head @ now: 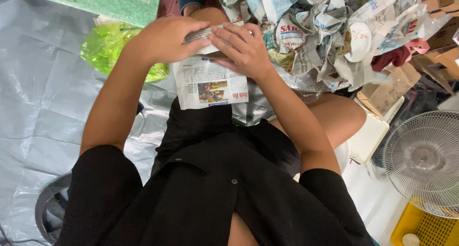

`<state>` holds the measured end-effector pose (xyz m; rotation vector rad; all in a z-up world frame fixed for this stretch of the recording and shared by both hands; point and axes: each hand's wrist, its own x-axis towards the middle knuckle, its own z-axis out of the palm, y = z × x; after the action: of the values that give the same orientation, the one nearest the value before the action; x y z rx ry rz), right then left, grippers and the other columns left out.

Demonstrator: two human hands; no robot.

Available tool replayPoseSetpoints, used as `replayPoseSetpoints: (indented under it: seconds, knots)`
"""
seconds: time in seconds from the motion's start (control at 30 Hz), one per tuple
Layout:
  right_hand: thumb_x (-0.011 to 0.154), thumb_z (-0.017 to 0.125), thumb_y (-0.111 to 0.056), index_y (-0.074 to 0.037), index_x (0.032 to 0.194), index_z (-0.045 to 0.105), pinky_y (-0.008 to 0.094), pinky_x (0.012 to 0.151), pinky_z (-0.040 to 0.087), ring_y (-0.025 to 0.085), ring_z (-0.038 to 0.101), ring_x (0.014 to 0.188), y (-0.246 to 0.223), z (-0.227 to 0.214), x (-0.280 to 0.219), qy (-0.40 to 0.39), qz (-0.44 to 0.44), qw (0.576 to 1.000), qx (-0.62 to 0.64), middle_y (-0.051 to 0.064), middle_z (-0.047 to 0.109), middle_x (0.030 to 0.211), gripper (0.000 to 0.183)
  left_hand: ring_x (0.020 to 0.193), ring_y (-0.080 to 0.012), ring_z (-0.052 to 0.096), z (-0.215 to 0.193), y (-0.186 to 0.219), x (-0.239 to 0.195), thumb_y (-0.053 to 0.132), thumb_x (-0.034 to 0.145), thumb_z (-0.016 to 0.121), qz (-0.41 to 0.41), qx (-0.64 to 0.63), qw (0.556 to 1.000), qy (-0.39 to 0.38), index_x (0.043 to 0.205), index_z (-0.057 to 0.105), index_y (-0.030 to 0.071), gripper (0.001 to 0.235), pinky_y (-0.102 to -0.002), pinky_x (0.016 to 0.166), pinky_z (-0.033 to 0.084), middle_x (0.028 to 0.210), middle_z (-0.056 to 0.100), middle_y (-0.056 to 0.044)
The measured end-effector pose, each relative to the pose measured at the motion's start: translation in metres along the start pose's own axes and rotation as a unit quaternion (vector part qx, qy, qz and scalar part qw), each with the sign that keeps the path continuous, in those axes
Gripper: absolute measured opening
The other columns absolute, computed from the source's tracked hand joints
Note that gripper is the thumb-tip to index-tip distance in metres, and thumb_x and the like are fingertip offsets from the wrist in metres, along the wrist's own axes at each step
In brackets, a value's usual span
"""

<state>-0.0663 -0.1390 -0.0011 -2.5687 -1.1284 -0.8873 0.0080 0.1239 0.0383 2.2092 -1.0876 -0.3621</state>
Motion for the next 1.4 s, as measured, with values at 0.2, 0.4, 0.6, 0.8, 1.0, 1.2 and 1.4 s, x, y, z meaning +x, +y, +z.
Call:
replayPoseSetpoints:
  seconds: [0.2,0.4,0.6,0.8,1.0,1.2,1.4]
  knots:
    - [0.093,0.090,-0.043,-0.017,0.144,0.064,0.043,0.102,0.042,0.022,0.056,0.133,-0.002,-0.001,-0.007,-0.005,0.003,1.000,0.006,0.000,0.060,0.146,0.063,0.110,-0.0345,0.069,0.000,-0.016,0.007,0.040,0.082,0.083,-0.004,-0.068,0.996,-0.059,0.134,0.063,0.000,0.069,-0.041,0.092,0.053,0.123,0.069,-0.021]
    - [0.089,0.081,-0.053,-0.015,0.141,0.066,0.052,0.104,0.035,0.025,0.055,0.131,-0.010,-0.018,-0.009,-0.030,0.010,0.997,0.069,0.004,0.060,0.144,0.066,0.108,-0.0359,0.067,0.016,-0.013,-0.006,0.034,0.080,0.087,0.035,-0.032,0.999,-0.001,0.137,0.063,0.002,0.070,-0.042,0.091,0.052,0.120,0.069,-0.020]
    - [0.103,0.077,-0.027,-0.024,0.140,0.068,0.042,0.111,0.038,0.012,0.060,0.122,-0.011,-0.034,-0.010,-0.100,0.051,0.990,0.087,-0.006,0.066,0.138,0.037,0.112,-0.0369,0.064,0.022,0.006,-0.020,0.028,0.082,0.085,0.073,0.018,0.996,0.057,0.142,0.060,0.003,0.070,-0.044,0.093,0.050,0.127,0.068,-0.017]
    - [0.095,0.080,-0.034,-0.009,0.145,0.061,0.041,0.101,0.045,0.030,0.062,0.117,-0.003,-0.052,0.009,-0.136,0.087,0.975,0.153,0.013,0.066,0.131,0.059,0.120,-0.0311,0.062,0.036,0.020,-0.030,0.021,0.083,0.084,0.130,0.140,0.973,0.132,0.144,0.059,0.004,0.068,-0.044,0.098,0.047,0.134,0.064,-0.012]
    - [0.080,0.084,-0.040,-0.009,0.142,0.061,0.044,0.092,0.053,0.036,0.067,0.108,0.000,-0.043,0.012,-0.198,0.089,0.949,0.228,0.015,0.067,0.129,0.073,0.117,-0.0287,0.062,0.064,0.029,-0.045,0.014,0.082,0.084,0.135,0.173,0.953,0.207,0.138,0.063,0.006,0.061,-0.044,0.100,0.048,0.133,0.062,-0.009]
    - [0.072,0.088,-0.033,-0.010,0.137,0.063,0.044,0.091,0.051,0.032,0.067,0.109,-0.003,-0.044,0.006,-0.218,0.087,0.940,0.247,0.009,0.069,0.131,0.073,0.109,-0.0307,0.062,0.078,0.056,-0.058,0.014,0.075,0.084,0.091,0.149,0.956,0.234,0.128,0.067,0.008,0.056,-0.042,0.092,0.050,0.127,0.062,-0.008]
    - [0.069,0.089,-0.026,-0.012,0.136,0.065,0.045,0.106,0.047,0.026,0.065,0.117,-0.016,-0.039,-0.004,-0.157,0.037,0.962,0.218,0.004,0.067,0.133,0.072,0.105,-0.0287,0.066,0.075,0.055,-0.066,0.021,0.089,0.086,0.031,-0.001,0.974,0.226,0.117,0.067,0.010,0.035,-0.039,0.091,0.054,0.115,0.067,-0.008]
